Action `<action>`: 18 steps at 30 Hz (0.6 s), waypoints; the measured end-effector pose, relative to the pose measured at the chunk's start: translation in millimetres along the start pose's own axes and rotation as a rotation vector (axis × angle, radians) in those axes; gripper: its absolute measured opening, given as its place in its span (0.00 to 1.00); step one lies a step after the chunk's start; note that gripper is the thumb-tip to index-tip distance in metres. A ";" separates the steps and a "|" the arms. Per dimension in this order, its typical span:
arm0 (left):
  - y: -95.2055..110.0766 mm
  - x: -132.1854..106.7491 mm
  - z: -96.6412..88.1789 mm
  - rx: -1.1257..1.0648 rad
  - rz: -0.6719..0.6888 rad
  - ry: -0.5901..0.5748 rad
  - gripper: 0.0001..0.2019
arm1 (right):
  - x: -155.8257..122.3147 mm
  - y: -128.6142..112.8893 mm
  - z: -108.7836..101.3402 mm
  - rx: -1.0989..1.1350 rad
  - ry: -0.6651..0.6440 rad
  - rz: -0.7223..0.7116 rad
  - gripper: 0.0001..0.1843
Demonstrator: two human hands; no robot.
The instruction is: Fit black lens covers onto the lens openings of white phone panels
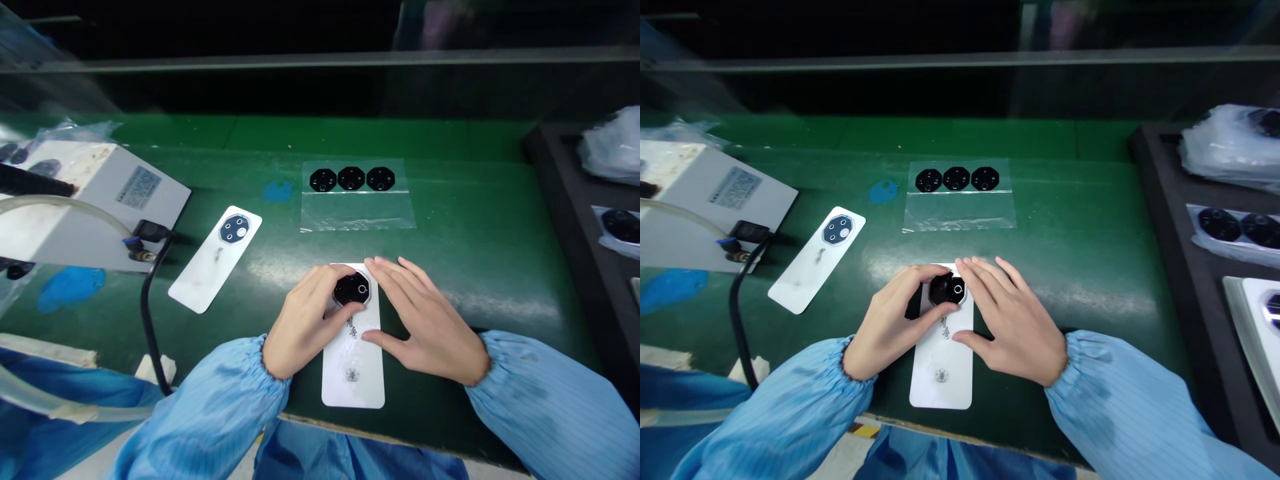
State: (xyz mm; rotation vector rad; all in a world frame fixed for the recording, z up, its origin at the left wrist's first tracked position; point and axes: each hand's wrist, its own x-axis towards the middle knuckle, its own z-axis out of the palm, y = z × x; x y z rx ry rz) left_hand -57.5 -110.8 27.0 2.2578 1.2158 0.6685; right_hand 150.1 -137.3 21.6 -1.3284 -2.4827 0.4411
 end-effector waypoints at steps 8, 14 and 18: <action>2.2 0.1 -0.9 0.017 -0.008 -0.005 0.19 | -0.7 0.0 0.4 -0.015 0.002 -0.002 0.47; 4.3 1.0 -1.1 0.029 -0.009 0.011 0.20 | 0.9 0.7 1.0 -0.022 0.003 -0.002 0.47; 4.1 0.1 -1.3 0.021 -0.025 0.010 0.20 | -0.1 -0.1 0.3 -0.020 0.002 0.001 0.47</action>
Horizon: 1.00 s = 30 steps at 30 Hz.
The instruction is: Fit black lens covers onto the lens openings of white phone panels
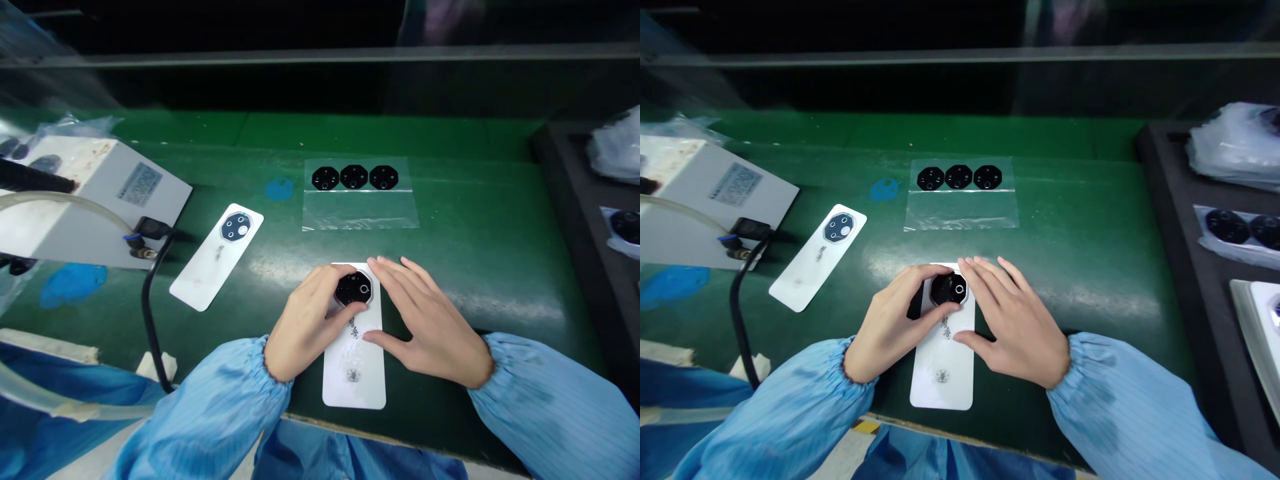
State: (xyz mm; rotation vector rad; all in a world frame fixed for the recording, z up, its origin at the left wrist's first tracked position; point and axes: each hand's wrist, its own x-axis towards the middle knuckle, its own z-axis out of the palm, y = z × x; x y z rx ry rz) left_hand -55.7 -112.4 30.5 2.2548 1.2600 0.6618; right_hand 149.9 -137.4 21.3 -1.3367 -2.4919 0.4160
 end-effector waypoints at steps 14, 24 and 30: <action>2.4 -1.9 0.2 0.031 0.006 -0.002 0.19 | -0.1 0.3 -0.8 0.013 0.002 -0.006 0.46; 2.7 -3.9 0.4 -0.010 -0.014 -0.011 0.20 | -1.7 1.3 0.6 -0.044 0.009 -0.076 0.34; -2.4 -5.0 4.7 -0.058 -0.001 -0.018 0.21 | -0.8 0.5 0.3 -0.125 0.053 -0.143 0.28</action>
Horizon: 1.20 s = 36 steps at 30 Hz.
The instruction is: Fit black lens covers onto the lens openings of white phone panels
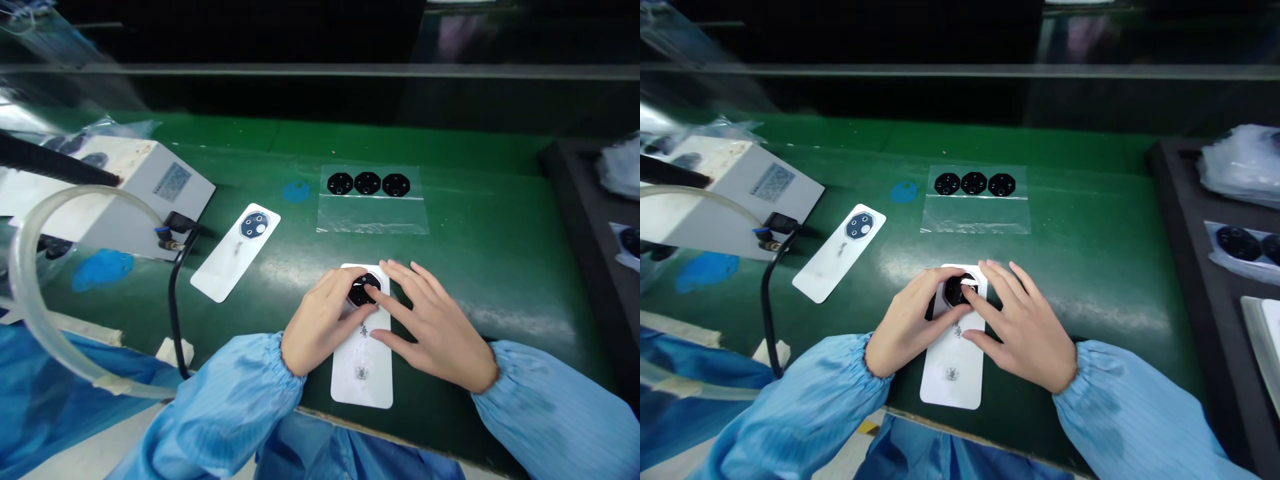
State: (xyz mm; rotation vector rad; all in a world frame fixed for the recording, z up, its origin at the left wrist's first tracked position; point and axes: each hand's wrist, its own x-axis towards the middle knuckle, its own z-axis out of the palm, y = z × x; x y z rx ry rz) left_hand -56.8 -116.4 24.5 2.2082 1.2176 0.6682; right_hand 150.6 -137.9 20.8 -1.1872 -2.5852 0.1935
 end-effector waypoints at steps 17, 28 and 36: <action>-9.7 -23.3 -10.2 0.253 -0.006 -0.113 0.40 | 23.0 -15.2 6.7 -0.123 0.027 -0.214 0.19; -15.3 -8.8 -14.0 -0.161 -0.024 -0.095 0.43 | 15.7 -10.7 2.3 0.335 0.179 0.253 0.28; 30.1 11.5 -7.4 -0.511 -0.060 0.107 0.42 | 8.0 -13.2 -38.9 1.355 0.123 0.564 0.34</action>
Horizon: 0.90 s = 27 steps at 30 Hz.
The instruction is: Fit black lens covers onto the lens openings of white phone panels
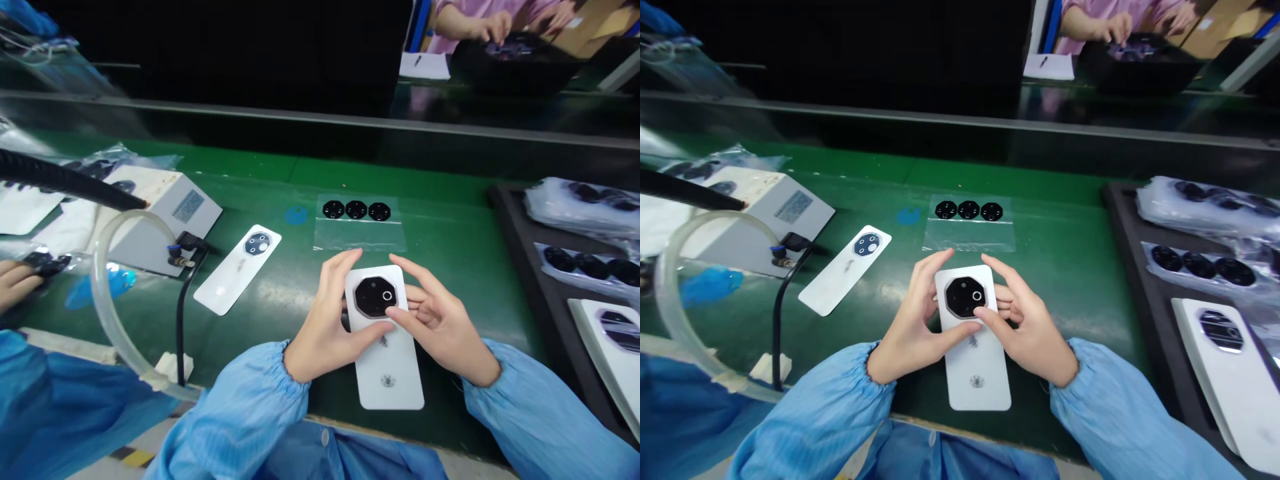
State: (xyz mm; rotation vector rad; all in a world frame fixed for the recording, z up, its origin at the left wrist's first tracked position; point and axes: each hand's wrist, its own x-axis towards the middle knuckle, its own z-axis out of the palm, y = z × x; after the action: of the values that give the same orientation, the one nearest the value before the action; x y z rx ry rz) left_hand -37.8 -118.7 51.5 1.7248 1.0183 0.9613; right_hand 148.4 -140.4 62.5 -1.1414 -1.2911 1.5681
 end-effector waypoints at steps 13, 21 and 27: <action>51.5 36.2 8.4 -0.089 0.061 0.075 0.18 | -33.5 -33.2 -5.4 -0.198 0.276 -0.291 0.24; 47.5 31.5 5.1 -0.025 0.081 0.134 0.09 | -34.6 -31.6 4.9 -0.082 0.296 -0.175 0.22; 47.3 32.6 5.0 -0.043 0.094 0.130 0.07 | -33.5 -31.3 6.0 -0.028 0.267 -0.168 0.22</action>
State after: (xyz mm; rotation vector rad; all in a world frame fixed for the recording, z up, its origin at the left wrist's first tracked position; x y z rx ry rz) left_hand -10.8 -103.0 100.0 1.7049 0.9981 1.1600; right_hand 153.1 -168.4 99.0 -1.1824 -1.1993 1.2335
